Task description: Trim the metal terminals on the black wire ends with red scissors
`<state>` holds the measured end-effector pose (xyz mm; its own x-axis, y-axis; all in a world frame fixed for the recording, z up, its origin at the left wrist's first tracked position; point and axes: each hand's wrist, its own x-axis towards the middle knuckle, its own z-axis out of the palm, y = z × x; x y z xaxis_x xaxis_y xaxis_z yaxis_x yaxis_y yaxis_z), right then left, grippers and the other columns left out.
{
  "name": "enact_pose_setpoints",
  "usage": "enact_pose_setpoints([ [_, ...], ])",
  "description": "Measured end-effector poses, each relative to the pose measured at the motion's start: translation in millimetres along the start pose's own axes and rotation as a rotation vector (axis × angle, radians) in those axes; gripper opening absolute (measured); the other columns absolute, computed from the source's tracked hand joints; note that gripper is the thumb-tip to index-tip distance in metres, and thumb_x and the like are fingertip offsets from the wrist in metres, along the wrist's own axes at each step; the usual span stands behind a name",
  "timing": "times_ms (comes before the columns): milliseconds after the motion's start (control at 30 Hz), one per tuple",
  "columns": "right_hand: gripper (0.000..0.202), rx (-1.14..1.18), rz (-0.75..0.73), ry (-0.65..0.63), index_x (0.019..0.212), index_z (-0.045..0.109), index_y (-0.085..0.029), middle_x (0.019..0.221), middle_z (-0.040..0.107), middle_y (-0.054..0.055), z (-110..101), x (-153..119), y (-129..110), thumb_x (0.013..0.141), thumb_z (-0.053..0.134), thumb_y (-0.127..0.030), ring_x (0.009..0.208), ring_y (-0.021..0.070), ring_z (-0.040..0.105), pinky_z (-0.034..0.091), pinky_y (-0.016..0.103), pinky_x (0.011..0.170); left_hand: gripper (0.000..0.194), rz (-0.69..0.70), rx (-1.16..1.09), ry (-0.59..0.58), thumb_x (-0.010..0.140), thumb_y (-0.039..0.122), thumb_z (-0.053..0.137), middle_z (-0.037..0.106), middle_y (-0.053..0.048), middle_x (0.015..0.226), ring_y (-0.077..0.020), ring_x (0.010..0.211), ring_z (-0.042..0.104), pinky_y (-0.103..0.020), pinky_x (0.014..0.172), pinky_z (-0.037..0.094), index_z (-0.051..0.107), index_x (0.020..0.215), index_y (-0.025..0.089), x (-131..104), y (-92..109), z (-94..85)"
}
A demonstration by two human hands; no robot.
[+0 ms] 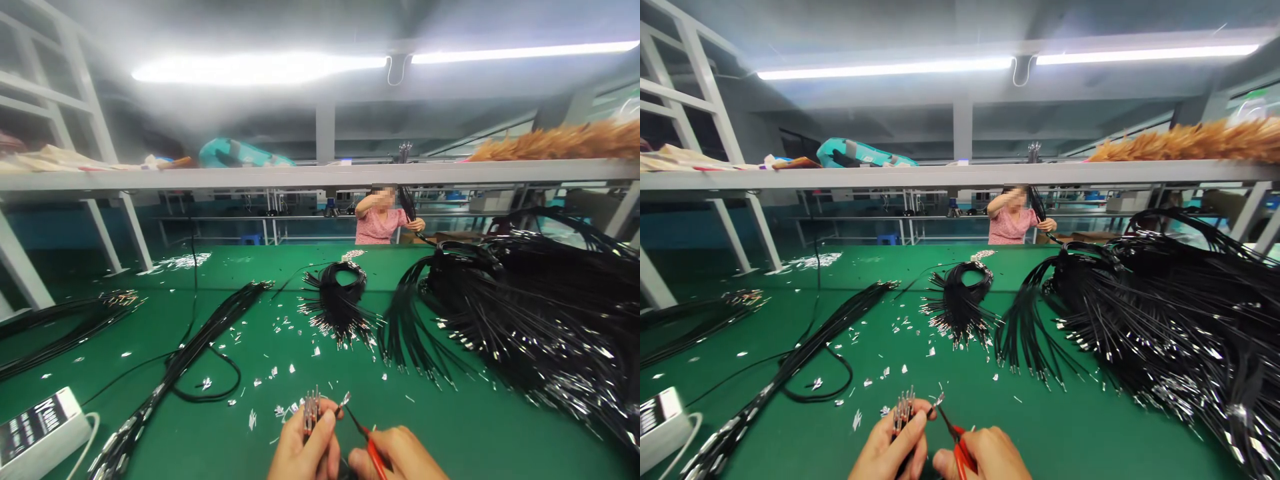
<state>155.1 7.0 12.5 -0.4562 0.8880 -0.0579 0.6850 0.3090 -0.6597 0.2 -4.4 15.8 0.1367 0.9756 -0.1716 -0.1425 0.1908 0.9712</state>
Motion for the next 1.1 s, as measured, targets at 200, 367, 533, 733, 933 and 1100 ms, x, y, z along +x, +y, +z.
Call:
enact_pose_setpoints([
  [200,0.045,-0.059,-0.015,0.003,0.046,0.025,-0.019,0.048,0.02,-0.007,1,1,6,0.076,0.045,-0.047,0.045,0.0082,0.023,0.015,0.022,0.039,0.058,0.006,0.027,-0.023,0.057,0.065,0.054,0.045,0.008,0.034,-0.0023,0.029,0.026,-0.018,0.035,0.015,0.049,0.084,0.014,2,-3,-0.1],
  [367,0.047,-0.122,-0.005,0.025,0.046,0.027,-0.018,0.046,0.02,-0.007,3,2,10,0.074,0.045,-0.052,0.044,0.0084,0.024,0.015,0.023,0.041,0.058,0.016,0.015,-0.013,0.059,0.065,0.054,0.046,0.008,0.034,-0.0024,0.029,0.027,-0.018,0.035,0.015,0.046,0.086,0.015,3,-6,-0.6],
  [533,0.046,-0.081,-0.015,0.042,0.046,0.025,-0.019,0.047,0.02,-0.007,4,3,11,0.076,0.044,-0.047,0.044,0.0087,0.024,0.016,0.023,0.04,0.056,0.023,0.011,-0.015,0.059,0.064,0.054,0.045,0.008,0.033,-0.0022,0.029,0.026,-0.018,0.034,0.015,0.046,0.085,0.015,2,-4,0.0],
  [733,0.044,-0.069,-0.008,0.026,0.046,0.023,-0.019,0.048,0.019,-0.006,1,0,5,0.077,0.043,-0.042,0.045,0.0086,0.024,0.017,0.022,0.04,0.055,0.023,-0.007,0.0,0.057,0.063,0.057,0.046,0.008,0.033,-0.0026,0.028,0.024,-0.018,0.034,0.014,0.048,0.085,0.016,2,-4,0.2],
  [933,0.045,-0.091,-0.008,0.006,0.046,0.025,-0.018,0.049,0.018,-0.007,2,2,11,0.076,0.045,-0.045,0.045,0.0083,0.021,0.014,0.023,0.04,0.053,0.034,-0.02,-0.039,0.061,0.061,0.055,0.045,0.009,0.033,-0.0026,0.029,0.025,-0.018,0.034,0.015,0.047,0.086,0.015,2,-6,-2.6],
  [1100,0.033,-0.024,-0.096,-0.015,0.052,0.03,-0.019,0.051,0.023,-0.007,-3,3,11,0.074,0.05,-0.034,0.047,0.0075,0.024,0.017,0.021,0.041,0.039,-0.058,-0.245,-0.238,0.066,0.051,0.059,0.039,0.01,0.033,-0.0024,0.031,0.026,-0.02,0.038,0.014,0.055,0.079,0.014,1,-10,-9.5],
])
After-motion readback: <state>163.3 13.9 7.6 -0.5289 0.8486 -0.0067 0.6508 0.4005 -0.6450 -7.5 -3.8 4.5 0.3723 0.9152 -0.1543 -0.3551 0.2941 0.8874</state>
